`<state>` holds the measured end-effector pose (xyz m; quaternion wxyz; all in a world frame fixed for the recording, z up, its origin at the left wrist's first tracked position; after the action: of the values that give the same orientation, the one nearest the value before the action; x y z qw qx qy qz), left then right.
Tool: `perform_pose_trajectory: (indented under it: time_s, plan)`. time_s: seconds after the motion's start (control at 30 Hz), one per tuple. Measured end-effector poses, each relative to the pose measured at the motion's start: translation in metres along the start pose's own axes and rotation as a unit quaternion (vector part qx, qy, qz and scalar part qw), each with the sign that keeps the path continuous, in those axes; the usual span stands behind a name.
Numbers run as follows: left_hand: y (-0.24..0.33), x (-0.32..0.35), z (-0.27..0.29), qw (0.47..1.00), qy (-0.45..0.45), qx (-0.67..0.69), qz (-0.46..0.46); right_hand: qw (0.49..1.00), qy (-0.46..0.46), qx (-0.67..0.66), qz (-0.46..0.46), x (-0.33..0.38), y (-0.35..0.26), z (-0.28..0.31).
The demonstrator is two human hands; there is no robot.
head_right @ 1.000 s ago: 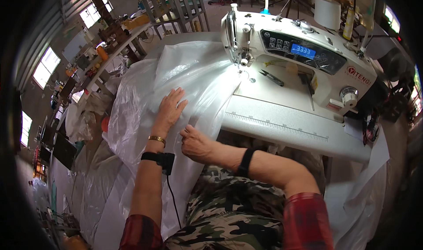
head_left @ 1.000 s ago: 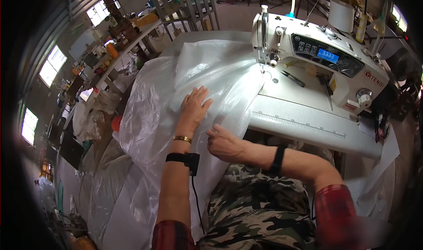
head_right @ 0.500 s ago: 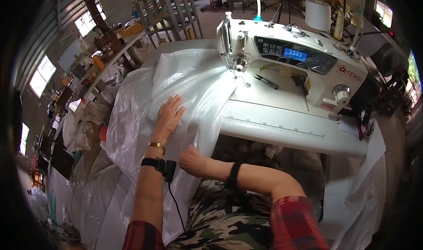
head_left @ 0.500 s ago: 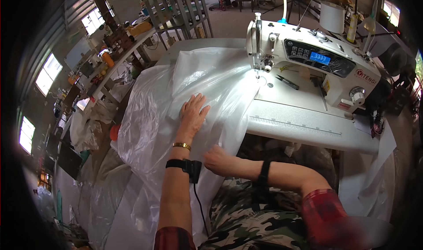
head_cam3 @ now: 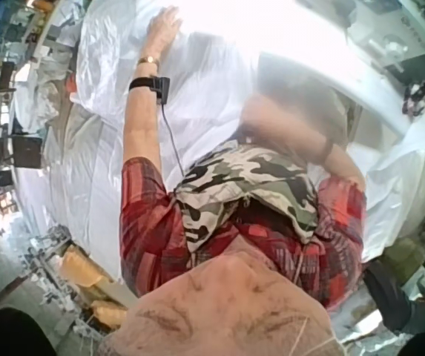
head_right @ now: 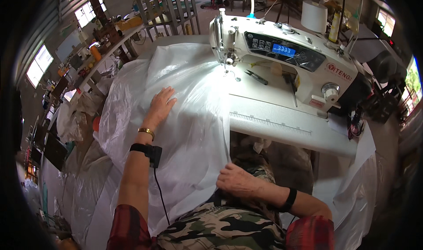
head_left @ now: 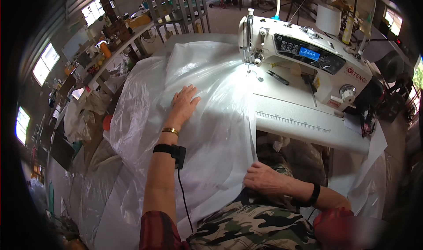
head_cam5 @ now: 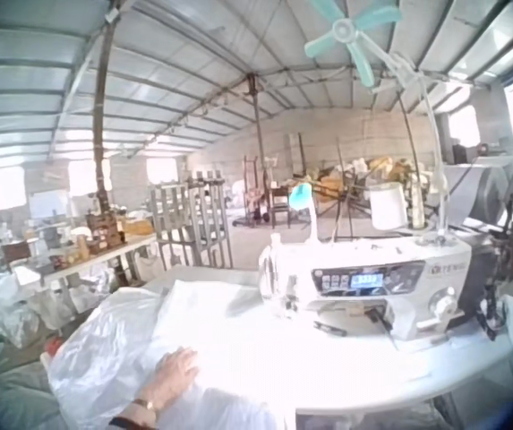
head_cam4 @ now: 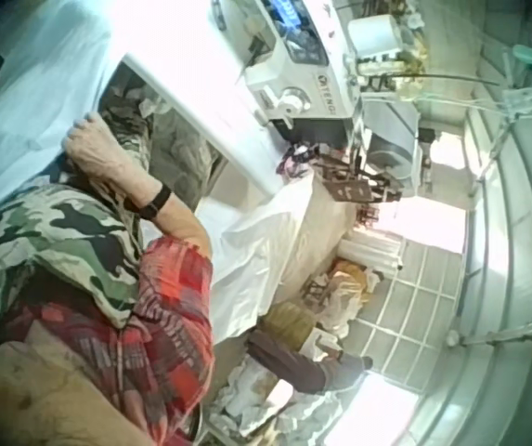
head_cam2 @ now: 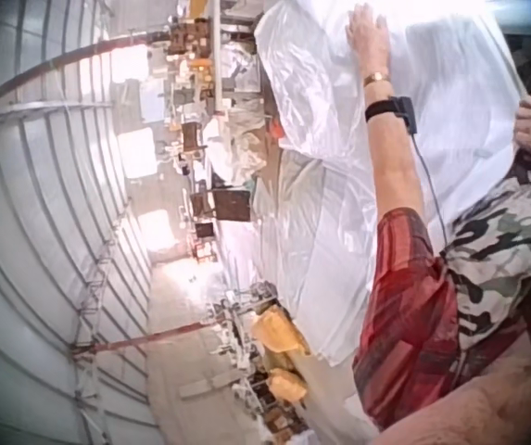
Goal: Sew large white plastic sheets together using an industrial sewing machine.
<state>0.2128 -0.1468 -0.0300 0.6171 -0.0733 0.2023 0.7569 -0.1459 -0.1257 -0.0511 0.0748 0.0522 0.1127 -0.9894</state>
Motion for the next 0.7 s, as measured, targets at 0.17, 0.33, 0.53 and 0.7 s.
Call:
perform_pose_trajectory:
  time_s: [0.17,0.33,0.53,0.7]
  plan:
    - [0.098,0.030,0.021,0.978,0.187,0.020,-0.088,0.998,0.041,0.021,-0.045,0.000,-0.003,-0.012]
    - [0.181,0.110,0.007,0.986,0.123,0.015,-0.108,0.995,0.095,0.028,-0.013,-0.004,-0.012,-0.003]
    - [0.179,0.146,0.007,0.988,0.115,0.093,-0.038,0.989,0.140,0.040,-0.006,-0.007,-0.025,0.022]
    - [0.197,0.148,0.027,0.973,0.104,0.206,-0.024,0.982,0.173,0.043,-0.059,-0.004,-0.039,0.029]
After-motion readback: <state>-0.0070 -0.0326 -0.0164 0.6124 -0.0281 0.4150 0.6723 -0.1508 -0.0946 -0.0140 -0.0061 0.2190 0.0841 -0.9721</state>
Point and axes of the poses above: each hand's wrist, its own x-axis away from the middle knuckle, its own z-axis out of the back of the hand, y = z × x, the point moved 4 cm from there along -x, towards the middle knuckle, and after that the axes turned 9 degrees about -z, right-handed, at the moved point
